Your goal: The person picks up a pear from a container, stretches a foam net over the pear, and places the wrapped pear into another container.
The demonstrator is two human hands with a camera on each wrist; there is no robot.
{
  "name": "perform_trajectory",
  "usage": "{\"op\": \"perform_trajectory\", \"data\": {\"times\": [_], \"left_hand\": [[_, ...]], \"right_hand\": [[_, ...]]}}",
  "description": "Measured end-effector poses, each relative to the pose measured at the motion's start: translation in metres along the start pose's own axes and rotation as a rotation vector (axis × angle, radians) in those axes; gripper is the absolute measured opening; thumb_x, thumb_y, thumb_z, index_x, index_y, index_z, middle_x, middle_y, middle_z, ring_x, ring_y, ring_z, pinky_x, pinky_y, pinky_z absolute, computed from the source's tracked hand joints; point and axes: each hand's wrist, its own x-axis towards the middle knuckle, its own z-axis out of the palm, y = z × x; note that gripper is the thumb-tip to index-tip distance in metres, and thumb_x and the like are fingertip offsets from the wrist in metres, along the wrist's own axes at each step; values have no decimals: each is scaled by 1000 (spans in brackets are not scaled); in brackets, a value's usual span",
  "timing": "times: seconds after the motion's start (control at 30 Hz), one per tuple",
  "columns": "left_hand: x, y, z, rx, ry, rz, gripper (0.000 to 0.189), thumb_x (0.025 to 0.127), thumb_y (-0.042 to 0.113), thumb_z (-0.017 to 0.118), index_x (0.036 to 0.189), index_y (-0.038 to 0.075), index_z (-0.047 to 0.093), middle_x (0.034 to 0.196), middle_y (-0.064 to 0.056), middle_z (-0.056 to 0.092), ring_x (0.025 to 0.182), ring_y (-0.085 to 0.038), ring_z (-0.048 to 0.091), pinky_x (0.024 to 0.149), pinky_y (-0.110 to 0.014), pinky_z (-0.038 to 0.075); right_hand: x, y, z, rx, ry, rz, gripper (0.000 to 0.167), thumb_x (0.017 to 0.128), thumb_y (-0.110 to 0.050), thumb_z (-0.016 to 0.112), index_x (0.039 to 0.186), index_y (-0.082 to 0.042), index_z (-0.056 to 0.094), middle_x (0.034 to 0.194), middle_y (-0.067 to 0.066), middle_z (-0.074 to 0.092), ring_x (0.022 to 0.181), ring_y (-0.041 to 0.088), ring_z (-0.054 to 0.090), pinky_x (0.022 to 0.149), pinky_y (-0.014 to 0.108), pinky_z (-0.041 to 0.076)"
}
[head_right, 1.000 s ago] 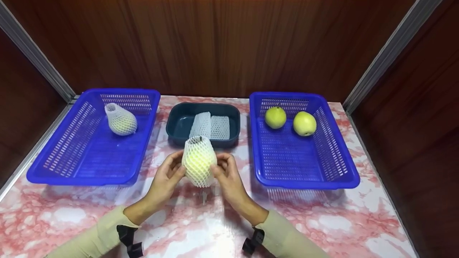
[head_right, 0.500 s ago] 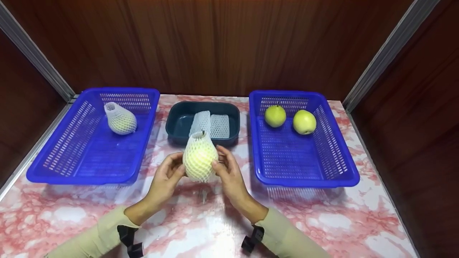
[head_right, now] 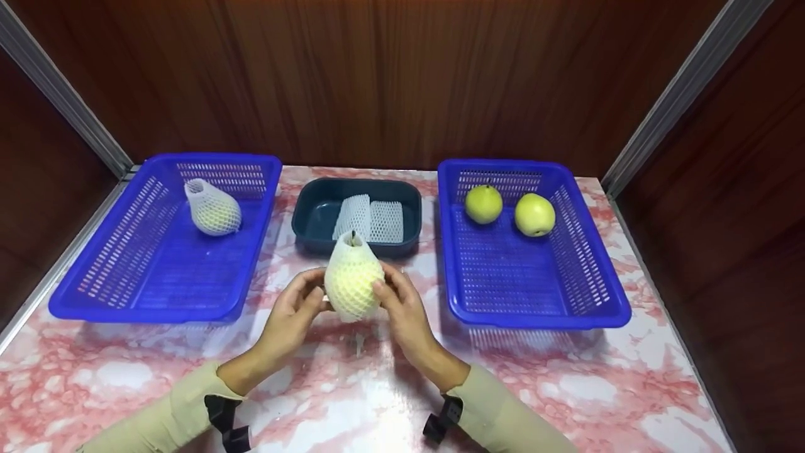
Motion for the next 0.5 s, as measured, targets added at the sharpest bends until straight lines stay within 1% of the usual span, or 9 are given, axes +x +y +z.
{"op": "perform_trajectory", "data": {"times": [0.07,0.13,0.2,0.27,0.33,0.37,0.43,0.5], "left_hand": [[1,0,0,-11,30,1,41,102,7,60,135,-13,44,125,-19,54,108,-21,57,87,-35,55],[1,1,0,-23,43,-13,49,99,11,67,135,-12,43,123,-17,53,108,-21,55,87,-33,53],[2,1,0,-27,26,-32,64,96,22,73,140,-12,40,127,-17,51,113,-23,54,91,-31,52],[2,1,0,-24,-13,-53,80,93,33,76,146,-11,36,135,-20,49,120,-25,52,97,-29,50],[2,1,-1,-26,-61,-65,89,91,41,76,150,-11,33,142,-24,46,126,-27,51,100,-31,50],[2,1,-1,-26,-83,-71,91,91,42,76,151,-11,32,144,-25,46,127,-27,51,101,-31,50],[1,1,-2,-31,-109,-86,91,91,41,76,151,-10,32,145,-25,46,126,-27,51,101,-32,51],[1,2,-2,-34,-113,-106,89,90,37,79,150,-11,32,142,-26,48,122,-26,54,97,-33,53]], "right_hand": [[0,-1,0,13,-4,-12,50,104,-15,48,149,5,35,134,6,53,115,12,58,100,29,49],[0,-1,1,33,-32,-35,40,105,-17,48,141,-3,40,130,6,53,113,13,58,96,30,50],[0,0,1,37,-68,-58,33,105,-20,53,133,-8,41,125,5,56,111,14,59,94,30,52],[-1,2,0,45,-100,-66,35,104,-26,59,131,-11,42,124,5,58,110,15,60,93,30,53],[0,3,0,37,-122,-63,38,103,-27,61,132,-10,43,123,6,59,109,16,60,92,30,53],[0,3,-1,34,-131,-63,39,104,-26,60,134,-9,44,123,6,59,109,16,61,92,31,54],[0,3,-1,27,-125,-43,38,105,-24,57,136,-6,46,123,6,59,108,17,62,91,31,54],[1,3,-1,0,-103,-28,41,106,-21,54,141,1,46,123,4,59,108,16,63,92,30,54]]}}
